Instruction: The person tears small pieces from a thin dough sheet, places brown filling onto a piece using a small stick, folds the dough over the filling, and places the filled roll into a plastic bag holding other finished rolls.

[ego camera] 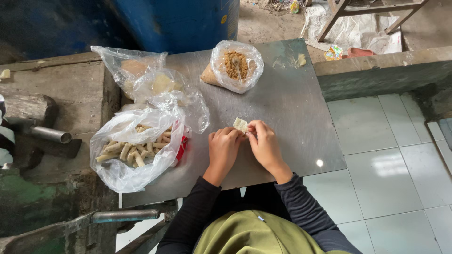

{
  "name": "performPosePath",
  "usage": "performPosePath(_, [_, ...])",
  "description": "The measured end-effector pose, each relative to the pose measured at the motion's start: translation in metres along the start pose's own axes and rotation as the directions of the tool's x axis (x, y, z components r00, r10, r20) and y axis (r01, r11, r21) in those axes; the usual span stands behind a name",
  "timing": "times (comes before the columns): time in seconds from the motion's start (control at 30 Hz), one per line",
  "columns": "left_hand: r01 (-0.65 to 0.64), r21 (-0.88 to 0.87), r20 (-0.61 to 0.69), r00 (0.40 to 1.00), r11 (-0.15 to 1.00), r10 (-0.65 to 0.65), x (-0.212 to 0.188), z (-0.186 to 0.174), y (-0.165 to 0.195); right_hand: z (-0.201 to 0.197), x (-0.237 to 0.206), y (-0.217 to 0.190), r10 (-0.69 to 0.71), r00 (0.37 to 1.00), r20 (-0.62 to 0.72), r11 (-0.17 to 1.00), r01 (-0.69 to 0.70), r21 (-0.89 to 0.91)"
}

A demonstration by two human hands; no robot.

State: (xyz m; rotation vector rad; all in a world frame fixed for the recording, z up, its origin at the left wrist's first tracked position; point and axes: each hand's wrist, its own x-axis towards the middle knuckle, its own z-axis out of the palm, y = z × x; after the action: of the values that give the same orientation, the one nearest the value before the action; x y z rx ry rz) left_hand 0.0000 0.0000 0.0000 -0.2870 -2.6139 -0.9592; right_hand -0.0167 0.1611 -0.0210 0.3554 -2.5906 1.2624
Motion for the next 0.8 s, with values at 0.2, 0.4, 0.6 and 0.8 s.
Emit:
performPosePath(0.2, [-0.087,0.006,-0.021,0.996,0.996,0.087,0.001,-0.004,-0.003,-0.009,0.001,-0.022,-0.152,0.988,0.002,0.986,0.152,-0.066])
performPosePath(0.4, [-0.11,0.084,-0.063,0.991,0.99,0.116,0.003,0.001,-0.004,-0.017,0.005,-0.023,-0.234,0.966,0.109,0.97,0.24,-0.045])
performPosePath(0.6, [-0.041,0.047,0.011,0.999,0.998,0.041,0.014,0.003,-0.009,-0.019,0.051,0.001,-0.253,0.912,0.323,0.948,0.3,-0.106])
performPosePath(0.8, [0.325,-0.143,0.263,0.923,0.935,-0.281,0.047,0.01,-0.031,-0.006,0.124,0.01,-0.017,0.698,0.716,0.98,0.154,-0.127])
